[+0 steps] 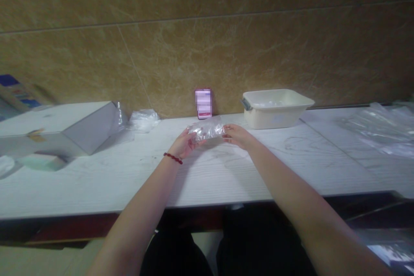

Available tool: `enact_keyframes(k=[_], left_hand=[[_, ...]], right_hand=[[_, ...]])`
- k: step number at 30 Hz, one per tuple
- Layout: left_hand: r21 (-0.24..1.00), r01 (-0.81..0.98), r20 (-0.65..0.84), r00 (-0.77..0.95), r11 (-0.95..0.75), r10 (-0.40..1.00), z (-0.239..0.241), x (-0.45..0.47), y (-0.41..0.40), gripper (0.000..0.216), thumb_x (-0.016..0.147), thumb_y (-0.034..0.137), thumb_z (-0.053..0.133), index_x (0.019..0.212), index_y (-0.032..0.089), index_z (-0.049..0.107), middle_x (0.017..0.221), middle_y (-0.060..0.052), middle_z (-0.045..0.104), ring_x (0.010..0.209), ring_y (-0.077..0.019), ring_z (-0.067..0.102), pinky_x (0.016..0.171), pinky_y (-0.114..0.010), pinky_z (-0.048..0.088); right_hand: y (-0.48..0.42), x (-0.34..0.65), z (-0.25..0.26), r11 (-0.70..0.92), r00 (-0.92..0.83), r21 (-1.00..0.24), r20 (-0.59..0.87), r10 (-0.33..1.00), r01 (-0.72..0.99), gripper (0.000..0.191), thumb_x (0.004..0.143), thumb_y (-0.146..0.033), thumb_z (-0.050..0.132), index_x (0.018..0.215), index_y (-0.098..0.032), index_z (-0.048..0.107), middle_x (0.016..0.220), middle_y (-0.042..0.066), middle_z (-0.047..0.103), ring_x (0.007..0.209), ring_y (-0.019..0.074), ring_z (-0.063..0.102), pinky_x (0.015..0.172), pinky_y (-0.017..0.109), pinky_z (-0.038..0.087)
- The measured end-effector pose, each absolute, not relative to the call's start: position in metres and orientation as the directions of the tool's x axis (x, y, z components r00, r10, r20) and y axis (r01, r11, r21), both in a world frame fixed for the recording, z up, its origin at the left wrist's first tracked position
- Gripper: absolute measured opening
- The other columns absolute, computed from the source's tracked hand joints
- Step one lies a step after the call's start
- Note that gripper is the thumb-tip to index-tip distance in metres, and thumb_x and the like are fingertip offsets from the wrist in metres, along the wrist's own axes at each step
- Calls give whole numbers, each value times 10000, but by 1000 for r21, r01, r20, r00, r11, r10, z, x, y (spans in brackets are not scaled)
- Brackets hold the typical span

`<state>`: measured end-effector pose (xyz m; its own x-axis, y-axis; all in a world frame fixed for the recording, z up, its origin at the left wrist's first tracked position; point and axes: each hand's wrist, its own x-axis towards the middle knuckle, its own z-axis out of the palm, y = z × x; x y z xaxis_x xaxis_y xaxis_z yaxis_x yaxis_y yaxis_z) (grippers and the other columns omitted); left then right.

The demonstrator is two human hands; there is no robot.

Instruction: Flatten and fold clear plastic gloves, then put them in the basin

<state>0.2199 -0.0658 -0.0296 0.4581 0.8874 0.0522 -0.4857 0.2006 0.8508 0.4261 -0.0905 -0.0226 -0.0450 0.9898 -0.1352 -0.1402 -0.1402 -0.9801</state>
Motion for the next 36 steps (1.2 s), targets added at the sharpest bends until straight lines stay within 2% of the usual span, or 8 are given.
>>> enact_keyframes(k=[8,14,21,29,36], left_hand=[[852,-485,55,456,196,888,-30,220,-66,374,710,71,507,1056,201,449,1114,-64,488,974,-209,495,796,-445,429],[857,-475,63,480,199,875,-31,220,-66,369,711,84,515,1052,210,454,1122,-62,482,971,-213,496,798,-454,421],[862,-457,46,499,218,866,-26,221,-70,381,711,72,509,1058,218,449,1110,-51,493,951,-203,509,805,-461,412],[863,-449,29,504,233,863,-22,222,-75,376,720,70,498,1062,218,447,1131,-60,481,943,-203,517,782,-450,433],[872,-432,39,527,229,849,-25,222,-73,365,726,77,491,1062,209,442,1101,-60,500,909,-174,532,783,-406,445]], right_hand=[[-92,426,-20,-145,-45,-981,-141,989,-132,162,696,-338,535,746,-184,528,808,20,507,687,93,483,626,227,409],[-91,425,-23,-130,-64,-989,-126,990,-74,155,684,-318,548,763,-186,535,804,8,512,690,85,478,641,227,396],[-87,426,-27,-97,-72,-994,-94,993,-42,181,602,-217,609,767,-175,547,721,-1,536,673,87,485,625,218,386],[-87,428,-31,-75,-100,-996,-79,992,37,216,581,-327,620,693,-143,601,693,16,576,636,91,485,570,200,362],[-90,425,-27,-51,-53,-994,-56,997,94,222,540,-309,634,659,-123,608,615,4,562,571,77,455,548,199,339]])
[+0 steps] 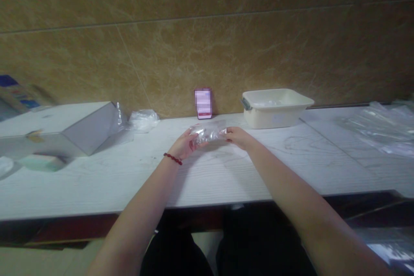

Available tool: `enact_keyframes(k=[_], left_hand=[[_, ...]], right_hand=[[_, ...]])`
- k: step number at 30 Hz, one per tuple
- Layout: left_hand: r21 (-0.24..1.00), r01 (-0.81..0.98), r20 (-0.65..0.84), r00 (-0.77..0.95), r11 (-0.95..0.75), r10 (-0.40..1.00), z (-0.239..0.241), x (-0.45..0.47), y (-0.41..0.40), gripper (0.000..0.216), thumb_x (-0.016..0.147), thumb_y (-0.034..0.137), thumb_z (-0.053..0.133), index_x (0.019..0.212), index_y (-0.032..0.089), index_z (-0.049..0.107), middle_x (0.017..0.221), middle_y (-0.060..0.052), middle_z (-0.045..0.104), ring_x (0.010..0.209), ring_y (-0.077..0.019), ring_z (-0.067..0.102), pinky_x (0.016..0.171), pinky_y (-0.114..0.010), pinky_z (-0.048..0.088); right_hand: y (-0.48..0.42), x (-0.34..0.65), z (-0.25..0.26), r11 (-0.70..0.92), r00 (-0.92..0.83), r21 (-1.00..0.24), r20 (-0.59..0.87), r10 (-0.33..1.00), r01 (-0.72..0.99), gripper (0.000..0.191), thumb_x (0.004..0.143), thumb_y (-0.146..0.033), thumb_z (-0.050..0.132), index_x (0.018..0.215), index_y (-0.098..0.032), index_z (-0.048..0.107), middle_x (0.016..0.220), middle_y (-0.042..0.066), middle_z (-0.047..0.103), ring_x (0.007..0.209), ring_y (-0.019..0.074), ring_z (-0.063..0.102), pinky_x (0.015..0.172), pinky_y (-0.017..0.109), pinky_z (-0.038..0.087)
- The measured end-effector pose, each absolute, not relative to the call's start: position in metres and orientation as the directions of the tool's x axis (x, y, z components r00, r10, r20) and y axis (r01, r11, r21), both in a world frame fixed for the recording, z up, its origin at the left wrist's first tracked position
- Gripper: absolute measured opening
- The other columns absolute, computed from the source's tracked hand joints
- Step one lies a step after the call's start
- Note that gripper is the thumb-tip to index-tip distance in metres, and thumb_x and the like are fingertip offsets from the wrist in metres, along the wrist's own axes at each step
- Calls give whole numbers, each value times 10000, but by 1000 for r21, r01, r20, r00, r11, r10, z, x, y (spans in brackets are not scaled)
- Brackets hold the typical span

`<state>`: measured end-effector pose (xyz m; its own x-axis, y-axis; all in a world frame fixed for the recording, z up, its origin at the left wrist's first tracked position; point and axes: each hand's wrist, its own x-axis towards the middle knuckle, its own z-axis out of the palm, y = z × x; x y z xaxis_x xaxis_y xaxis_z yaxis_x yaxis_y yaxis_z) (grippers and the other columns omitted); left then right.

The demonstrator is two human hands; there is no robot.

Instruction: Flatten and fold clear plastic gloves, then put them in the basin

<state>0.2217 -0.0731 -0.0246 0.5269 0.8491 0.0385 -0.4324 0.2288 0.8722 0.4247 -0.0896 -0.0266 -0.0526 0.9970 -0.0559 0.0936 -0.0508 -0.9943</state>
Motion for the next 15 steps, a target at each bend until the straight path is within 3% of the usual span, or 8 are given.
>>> enact_keyframes(k=[6,11,15], left_hand=[[888,-398,19,531,229,847,-28,222,-71,340,711,89,514,1025,208,459,1040,-47,532,862,-154,544,738,-357,474],[902,-372,-4,502,220,865,-29,223,-70,328,694,96,537,999,199,475,984,-49,546,819,-147,548,706,-337,480],[933,-316,-28,408,171,913,-32,227,-71,558,680,89,552,1165,271,346,918,-46,556,725,-128,555,651,-324,473]], right_hand=[[-87,426,-29,0,-28,-997,-2,1000,75,236,537,-255,619,735,-127,616,684,15,590,597,85,479,578,207,360],[-83,426,-33,1,-6,-1000,1,1000,27,164,519,-193,607,667,-124,611,651,10,577,598,89,490,590,214,382],[-84,426,-32,-30,3,-999,-31,1000,-31,101,500,-140,597,600,-137,599,623,0,563,609,88,493,591,208,397]])
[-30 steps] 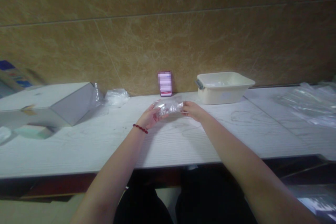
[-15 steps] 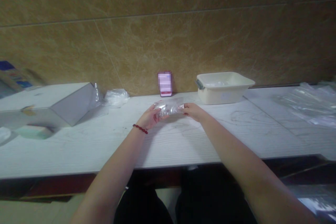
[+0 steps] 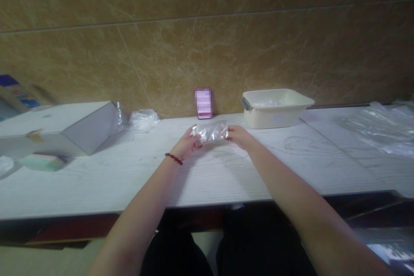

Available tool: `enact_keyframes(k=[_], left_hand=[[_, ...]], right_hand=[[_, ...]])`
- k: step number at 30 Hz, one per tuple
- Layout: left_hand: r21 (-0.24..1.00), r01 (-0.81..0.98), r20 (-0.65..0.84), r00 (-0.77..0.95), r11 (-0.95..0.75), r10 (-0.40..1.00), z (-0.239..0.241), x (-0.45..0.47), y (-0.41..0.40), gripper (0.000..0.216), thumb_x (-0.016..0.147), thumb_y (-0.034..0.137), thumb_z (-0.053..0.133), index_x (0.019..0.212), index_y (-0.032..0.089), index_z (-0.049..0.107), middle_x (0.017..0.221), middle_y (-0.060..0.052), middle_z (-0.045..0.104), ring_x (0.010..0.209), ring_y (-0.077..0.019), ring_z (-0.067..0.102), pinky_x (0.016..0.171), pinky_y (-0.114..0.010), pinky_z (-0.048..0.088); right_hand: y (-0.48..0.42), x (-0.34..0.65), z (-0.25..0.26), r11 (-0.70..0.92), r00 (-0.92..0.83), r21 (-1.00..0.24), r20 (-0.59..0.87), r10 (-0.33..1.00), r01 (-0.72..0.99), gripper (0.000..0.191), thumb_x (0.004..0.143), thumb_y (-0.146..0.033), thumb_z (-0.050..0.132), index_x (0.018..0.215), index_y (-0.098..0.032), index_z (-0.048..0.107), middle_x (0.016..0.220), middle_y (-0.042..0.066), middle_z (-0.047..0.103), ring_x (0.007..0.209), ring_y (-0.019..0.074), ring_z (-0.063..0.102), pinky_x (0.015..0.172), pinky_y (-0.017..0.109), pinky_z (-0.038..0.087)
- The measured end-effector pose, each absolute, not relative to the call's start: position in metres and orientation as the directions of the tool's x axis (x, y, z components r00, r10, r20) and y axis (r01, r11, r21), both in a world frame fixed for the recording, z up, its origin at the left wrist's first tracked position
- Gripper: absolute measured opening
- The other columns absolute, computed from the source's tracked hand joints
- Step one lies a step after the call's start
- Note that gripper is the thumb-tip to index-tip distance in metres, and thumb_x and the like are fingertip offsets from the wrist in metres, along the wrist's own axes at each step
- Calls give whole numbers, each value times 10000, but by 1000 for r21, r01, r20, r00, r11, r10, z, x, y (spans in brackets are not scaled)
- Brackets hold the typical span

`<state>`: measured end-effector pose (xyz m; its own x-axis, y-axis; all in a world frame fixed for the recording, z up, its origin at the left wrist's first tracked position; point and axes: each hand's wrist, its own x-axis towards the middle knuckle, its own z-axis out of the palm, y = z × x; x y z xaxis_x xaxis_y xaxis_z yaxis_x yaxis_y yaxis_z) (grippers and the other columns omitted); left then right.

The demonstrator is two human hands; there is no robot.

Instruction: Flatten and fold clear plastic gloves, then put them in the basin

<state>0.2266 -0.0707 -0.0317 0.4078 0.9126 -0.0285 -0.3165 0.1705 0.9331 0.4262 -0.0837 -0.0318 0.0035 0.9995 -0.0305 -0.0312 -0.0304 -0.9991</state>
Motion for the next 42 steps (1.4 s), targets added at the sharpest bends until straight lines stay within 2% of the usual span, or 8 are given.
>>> enact_keyframes(k=[4,12,17,29,32,35,37,42], left_hand=[[962,-269,64,346,34,936,-36,228,-70,749,693,110,547,1274,314,121,672,26,548,566,-70,522,619,-260,442],[989,-129,115,384,-70,916,-41,227,-64,421,676,124,541,1089,204,508,745,-15,590,626,-85,509,608,-184,394],[992,56,85,399,-116,913,-40,224,-66,374,647,115,555,1018,164,565,580,13,562,479,-61,439,468,-152,336],[913,386,-97,523,-134,846,-35,218,-73,581,589,150,609,1146,121,447,515,-1,570,427,-90,474,422,-182,362],[911,395,-121,532,-118,838,-36,218,-74,596,573,151,619,1142,99,448,496,-2,564,416,-96,473,407,-187,358],[909,404,-149,546,-103,825,-39,218,-74,606,568,149,613,1146,100,440,486,6,552,403,-91,460,393,-183,347],[904,410,-150,566,-118,811,-40,218,-74,611,571,147,601,1156,105,429,479,15,538,396,-88,451,389,-181,341],[808,522,-83,561,-274,823,-39,218,-73,595,552,144,572,1135,99,457,483,31,490,398,-84,431,387,-179,326]], right_hand=[[-87,426,-29,-67,21,-997,-68,997,-49,72,499,-127,592,568,-144,586,625,2,563,620,88,498,595,208,408],[-88,427,-28,-126,28,-991,-127,991,-40,70,521,-76,561,553,-137,574,650,19,583,616,91,514,581,202,421],[-92,428,-24,-250,3,-968,-250,968,-9,58,553,-99,595,583,-143,572,569,15,582,548,86,523,538,200,422],[-91,449,-25,-313,-56,-805,-392,918,505,83,520,-182,646,498,-152,572,438,18,558,391,80,460,392,191,329],[-89,459,-24,-248,106,-679,-243,964,691,119,541,-200,630,460,-159,552,450,36,552,470,131,509,475,243,374],[-85,461,-24,-92,239,-609,164,957,788,64,612,-214,580,557,-181,575,587,50,596,640,168,551,620,272,391],[-84,454,-24,34,212,-601,335,918,799,88,686,-229,512,706,-197,592,717,54,617,724,170,555,682,274,389],[-95,411,-28,291,-39,-558,419,907,777,245,777,-273,398,936,-197,569,967,58,591,932,171,509,838,277,334]])
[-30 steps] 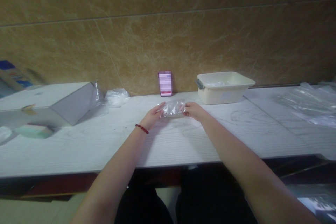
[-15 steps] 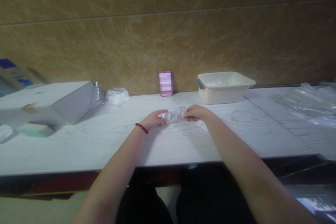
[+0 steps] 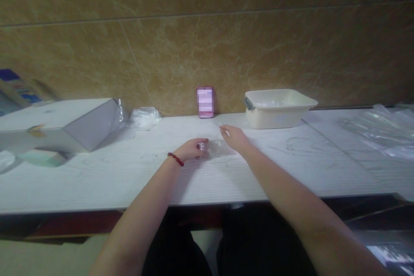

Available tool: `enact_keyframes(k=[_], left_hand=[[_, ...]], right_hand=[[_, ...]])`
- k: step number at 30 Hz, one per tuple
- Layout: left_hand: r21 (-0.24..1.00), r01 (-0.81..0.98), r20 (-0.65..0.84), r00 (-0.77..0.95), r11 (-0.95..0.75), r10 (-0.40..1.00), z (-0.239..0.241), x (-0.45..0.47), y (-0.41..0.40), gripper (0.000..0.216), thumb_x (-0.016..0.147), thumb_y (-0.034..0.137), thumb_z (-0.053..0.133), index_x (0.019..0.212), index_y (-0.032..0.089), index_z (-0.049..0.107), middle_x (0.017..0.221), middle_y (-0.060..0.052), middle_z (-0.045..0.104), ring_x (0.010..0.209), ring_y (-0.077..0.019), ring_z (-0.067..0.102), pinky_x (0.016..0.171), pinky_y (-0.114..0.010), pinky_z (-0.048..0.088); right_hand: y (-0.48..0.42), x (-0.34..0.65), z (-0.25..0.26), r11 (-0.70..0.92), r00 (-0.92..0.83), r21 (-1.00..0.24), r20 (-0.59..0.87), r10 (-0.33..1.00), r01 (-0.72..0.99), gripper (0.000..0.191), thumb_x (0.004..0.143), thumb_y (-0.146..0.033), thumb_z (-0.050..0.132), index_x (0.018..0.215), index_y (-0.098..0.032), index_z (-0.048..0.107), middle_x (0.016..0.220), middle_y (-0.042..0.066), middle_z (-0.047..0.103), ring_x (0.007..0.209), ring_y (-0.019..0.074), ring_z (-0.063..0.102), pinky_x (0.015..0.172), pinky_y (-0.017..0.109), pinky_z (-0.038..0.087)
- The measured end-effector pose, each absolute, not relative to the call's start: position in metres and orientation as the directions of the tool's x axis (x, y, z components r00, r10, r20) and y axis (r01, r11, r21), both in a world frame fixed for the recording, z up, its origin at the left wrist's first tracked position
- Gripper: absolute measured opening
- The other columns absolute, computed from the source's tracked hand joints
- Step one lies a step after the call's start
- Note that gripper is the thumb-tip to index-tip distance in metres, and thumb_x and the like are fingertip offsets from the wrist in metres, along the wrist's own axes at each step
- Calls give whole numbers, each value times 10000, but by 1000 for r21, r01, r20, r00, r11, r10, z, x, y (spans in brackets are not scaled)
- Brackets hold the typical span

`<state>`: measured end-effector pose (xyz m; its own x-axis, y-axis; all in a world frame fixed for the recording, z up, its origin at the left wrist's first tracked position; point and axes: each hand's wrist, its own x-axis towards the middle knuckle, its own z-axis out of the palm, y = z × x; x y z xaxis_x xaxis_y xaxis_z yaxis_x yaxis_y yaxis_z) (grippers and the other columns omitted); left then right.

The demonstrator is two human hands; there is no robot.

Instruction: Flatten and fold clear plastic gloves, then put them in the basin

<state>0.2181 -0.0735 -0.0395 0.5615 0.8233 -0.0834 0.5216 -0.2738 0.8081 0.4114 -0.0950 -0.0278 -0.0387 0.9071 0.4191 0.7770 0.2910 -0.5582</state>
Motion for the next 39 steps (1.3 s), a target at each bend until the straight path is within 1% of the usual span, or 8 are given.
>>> enact_keyframes(k=[6,10,16,23,26,29,34,39], left_hand=[[668,572,-18,652,-476,758,-42,219,-69,463,538,107,465,993,129,545,641,3,567,539,-108,480,500,-195,369],[625,598,-22,656,-502,755,-44,219,-67,479,541,115,444,1010,142,536,654,13,572,535,-101,468,504,-190,364],[636,626,-96,644,-451,759,-36,220,-73,548,570,158,464,1118,137,471,598,27,549,467,-86,441,427,-174,330],[456,660,-25,680,-597,733,-32,221,-76,372,625,197,475,984,142,555,706,-13,597,626,-133,525,587,-217,410],[241,751,110,608,-614,786,-37,220,-73,316,681,232,446,957,134,565,932,-82,583,881,-192,504,782,-294,379],[83,741,185,646,-667,740,-40,221,-74,367,731,262,408,1069,148,495,1193,-96,429,1099,-206,353,918,-351,265],[86,693,18,717,-716,696,-42,226,-79,439,808,278,241,1240,206,265,1299,-44,292,1201,-218,195,914,-535,161],[58,705,-21,708,-707,705,-40,226,-80,490,771,179,233,1260,181,207,1314,-51,257,1216,-211,147,912,-566,97]], right_hand=[[-115,362,-41,346,-256,-329,286,923,879,412,829,-245,238,1171,-80,397,1203,107,426,1128,183,343,940,328,232],[-116,353,-55,320,-269,-206,240,933,925,452,834,-237,199,1214,-28,324,1260,132,344,1180,207,250,961,363,176],[-118,355,-65,246,-228,-127,142,963,961,459,822,-240,212,1218,-38,326,1283,127,306,1185,221,230,951,384,179],[-121,357,-66,255,-238,-115,142,961,960,485,823,-267,180,1232,-36,302,1303,123,266,1195,211,205,961,382,156],[-122,357,-66,252,-232,-125,153,961,960,491,825,-279,170,1237,-44,297,1303,119,266,1196,209,205,964,382,147],[-123,356,-66,250,-232,-128,141,963,960,492,816,-267,184,1230,-31,305,1303,127,264,1196,209,205,964,375,148],[-120,358,-61,250,-222,-154,176,959,956,464,803,-245,210,1210,-65,343,1265,112,344,1177,195,248,959,368,152],[-112,369,-46,179,-139,-196,200,970,964,429,820,-241,193,1207,-149,351,1270,55,347,1194,173,209,968,386,109]])
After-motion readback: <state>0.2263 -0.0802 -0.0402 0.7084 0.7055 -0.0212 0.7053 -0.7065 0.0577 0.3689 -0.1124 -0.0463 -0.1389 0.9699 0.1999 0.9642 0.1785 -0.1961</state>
